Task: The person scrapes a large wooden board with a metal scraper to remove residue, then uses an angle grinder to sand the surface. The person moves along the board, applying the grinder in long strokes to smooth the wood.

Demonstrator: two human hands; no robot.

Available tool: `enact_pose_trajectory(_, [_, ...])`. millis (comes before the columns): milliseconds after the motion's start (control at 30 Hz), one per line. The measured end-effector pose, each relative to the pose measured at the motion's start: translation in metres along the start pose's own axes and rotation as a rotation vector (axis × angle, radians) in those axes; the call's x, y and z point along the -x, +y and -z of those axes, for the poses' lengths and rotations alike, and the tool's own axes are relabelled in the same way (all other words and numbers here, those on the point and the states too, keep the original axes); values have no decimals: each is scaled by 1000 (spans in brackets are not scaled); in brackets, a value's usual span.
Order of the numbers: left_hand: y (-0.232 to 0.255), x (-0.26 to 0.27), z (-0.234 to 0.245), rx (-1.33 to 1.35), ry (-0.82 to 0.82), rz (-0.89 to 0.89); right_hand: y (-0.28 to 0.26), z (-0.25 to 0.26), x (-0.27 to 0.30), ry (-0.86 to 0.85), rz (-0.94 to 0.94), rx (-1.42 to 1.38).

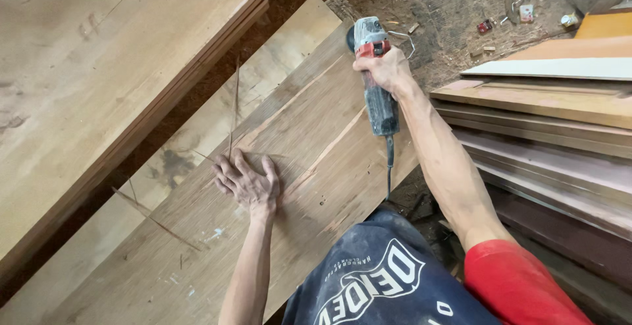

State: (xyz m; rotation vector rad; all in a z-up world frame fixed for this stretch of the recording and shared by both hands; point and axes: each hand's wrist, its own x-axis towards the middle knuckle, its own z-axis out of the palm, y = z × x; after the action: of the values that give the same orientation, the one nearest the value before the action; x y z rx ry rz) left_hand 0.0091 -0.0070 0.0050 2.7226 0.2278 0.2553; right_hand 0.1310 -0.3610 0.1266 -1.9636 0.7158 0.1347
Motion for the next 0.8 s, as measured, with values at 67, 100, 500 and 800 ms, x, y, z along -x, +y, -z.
enact_pose_trajectory(67, [2,-2,-2,-26,7,-9,5,7,11,-2,53,-70])
enact_pose_trajectory(100, [1,-2,-1,-32,-1,-6,11,9,19,-2,71,-110])
enact_pose_trajectory(500, [1,2,1,-69,-83,-36,106,68,116,65,-113,25])
enact_pose_trajectory(800, [-15,9,-22,-189,7,-348,160,47,225,-143,-200,288])
